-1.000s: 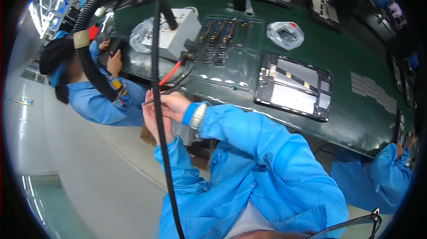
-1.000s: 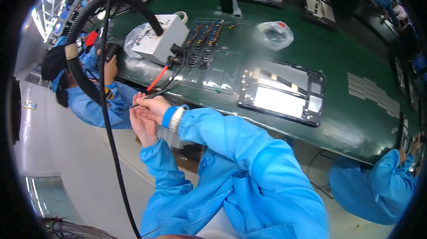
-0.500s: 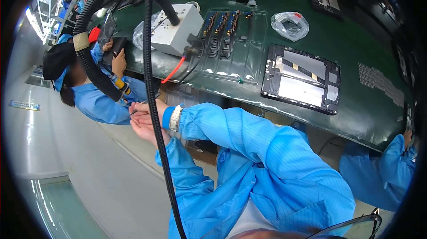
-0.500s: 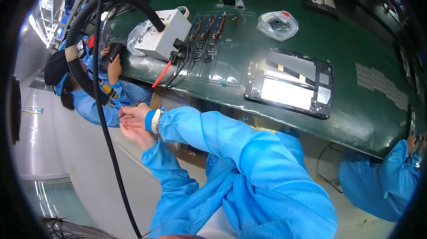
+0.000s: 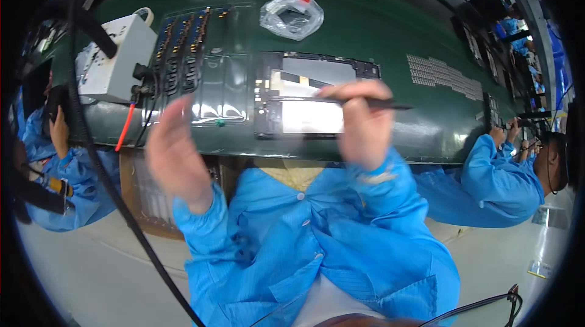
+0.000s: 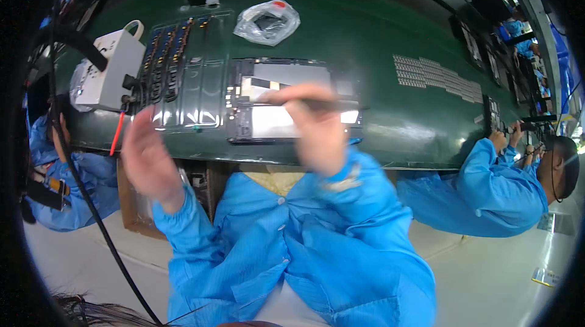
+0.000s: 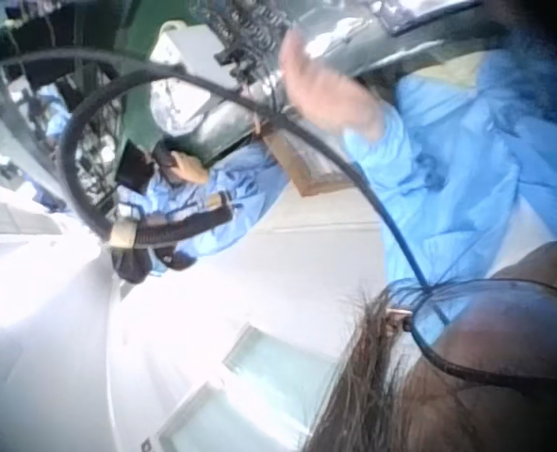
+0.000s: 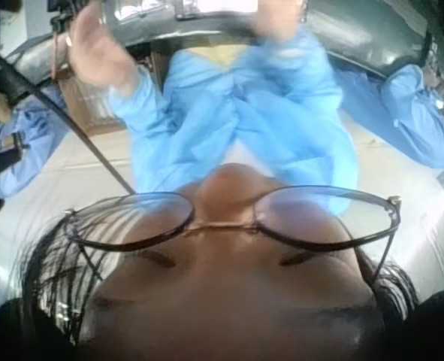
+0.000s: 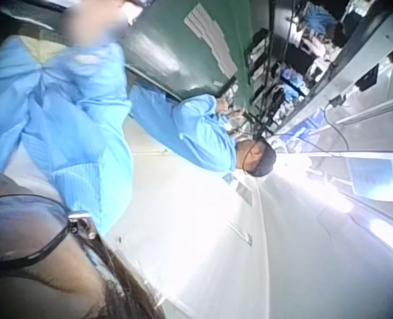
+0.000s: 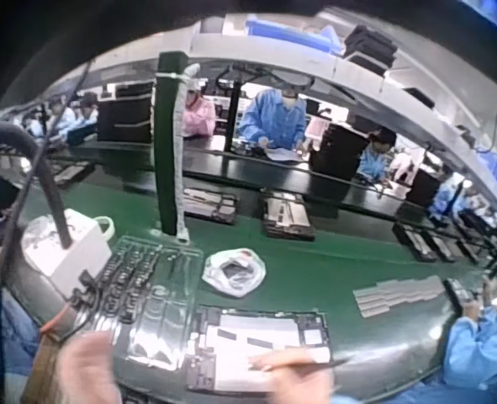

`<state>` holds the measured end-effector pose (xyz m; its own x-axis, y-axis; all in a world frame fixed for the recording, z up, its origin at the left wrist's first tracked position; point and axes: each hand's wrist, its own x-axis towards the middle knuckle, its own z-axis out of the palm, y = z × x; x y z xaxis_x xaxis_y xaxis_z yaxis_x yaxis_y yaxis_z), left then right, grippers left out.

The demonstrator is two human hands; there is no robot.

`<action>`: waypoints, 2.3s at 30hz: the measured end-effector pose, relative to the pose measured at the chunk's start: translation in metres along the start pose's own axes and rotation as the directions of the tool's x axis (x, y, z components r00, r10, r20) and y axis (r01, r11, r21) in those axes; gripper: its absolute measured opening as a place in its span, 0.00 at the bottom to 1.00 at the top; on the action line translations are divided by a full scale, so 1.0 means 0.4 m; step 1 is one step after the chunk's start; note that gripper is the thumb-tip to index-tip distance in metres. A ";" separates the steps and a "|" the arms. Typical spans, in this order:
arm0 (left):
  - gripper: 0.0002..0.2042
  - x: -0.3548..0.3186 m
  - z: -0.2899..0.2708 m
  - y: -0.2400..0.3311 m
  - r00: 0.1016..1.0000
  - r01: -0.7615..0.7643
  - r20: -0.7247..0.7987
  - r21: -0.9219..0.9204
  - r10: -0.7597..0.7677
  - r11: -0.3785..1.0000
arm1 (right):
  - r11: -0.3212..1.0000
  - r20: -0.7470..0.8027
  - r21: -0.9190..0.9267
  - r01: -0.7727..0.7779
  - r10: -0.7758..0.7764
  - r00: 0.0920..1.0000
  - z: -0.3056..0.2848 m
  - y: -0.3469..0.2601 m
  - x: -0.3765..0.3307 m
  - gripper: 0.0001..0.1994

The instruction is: Assembling the internal components, ribbon cables, and screen of a tablet computer on an electronics production line.

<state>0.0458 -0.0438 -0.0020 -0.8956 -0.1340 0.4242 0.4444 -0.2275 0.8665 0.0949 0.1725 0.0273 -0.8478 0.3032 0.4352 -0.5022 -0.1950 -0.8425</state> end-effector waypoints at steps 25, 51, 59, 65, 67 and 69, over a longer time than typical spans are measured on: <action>0.14 0.127 0.377 -0.240 0.570 -0.460 0.818 0.398 -0.079 0.794 | 0.690 0.060 -0.696 -0.200 0.333 0.941 -0.292 0.101 0.194 0.07; 0.22 0.126 0.367 -0.225 0.506 -0.548 0.851 0.446 -0.144 0.708 | 0.640 0.047 -0.749 -0.168 0.305 0.951 -0.298 0.107 0.175 0.09; 0.21 0.140 0.353 -0.219 0.496 -0.511 0.852 0.443 -0.168 0.737 | 0.732 0.007 -0.650 -0.203 0.272 0.962 -0.292 0.119 0.177 0.08; 0.22 0.140 0.333 -0.206 0.556 -0.455 0.829 0.364 -0.061 0.813 | 0.864 0.014 -0.503 -0.022 0.033 0.999 -0.334 0.042 0.159 0.13; 0.20 0.130 0.294 -0.121 0.599 -0.572 0.800 0.402 0.029 0.715 | 0.936 -0.031 -0.351 -0.012 0.001 1.000 -0.335 -0.028 0.120 0.09; 0.18 0.143 0.233 -0.050 0.667 -0.498 0.745 0.478 -0.033 0.724 | 0.910 -0.046 -0.409 0.060 -0.087 0.995 -0.340 -0.098 0.050 0.05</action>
<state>-0.0163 0.0430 0.0293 -0.6263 0.6366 0.4500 0.7581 0.3628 0.5419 0.1210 0.3130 0.0258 -0.7923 0.3618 0.4913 -0.4384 0.2225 -0.8708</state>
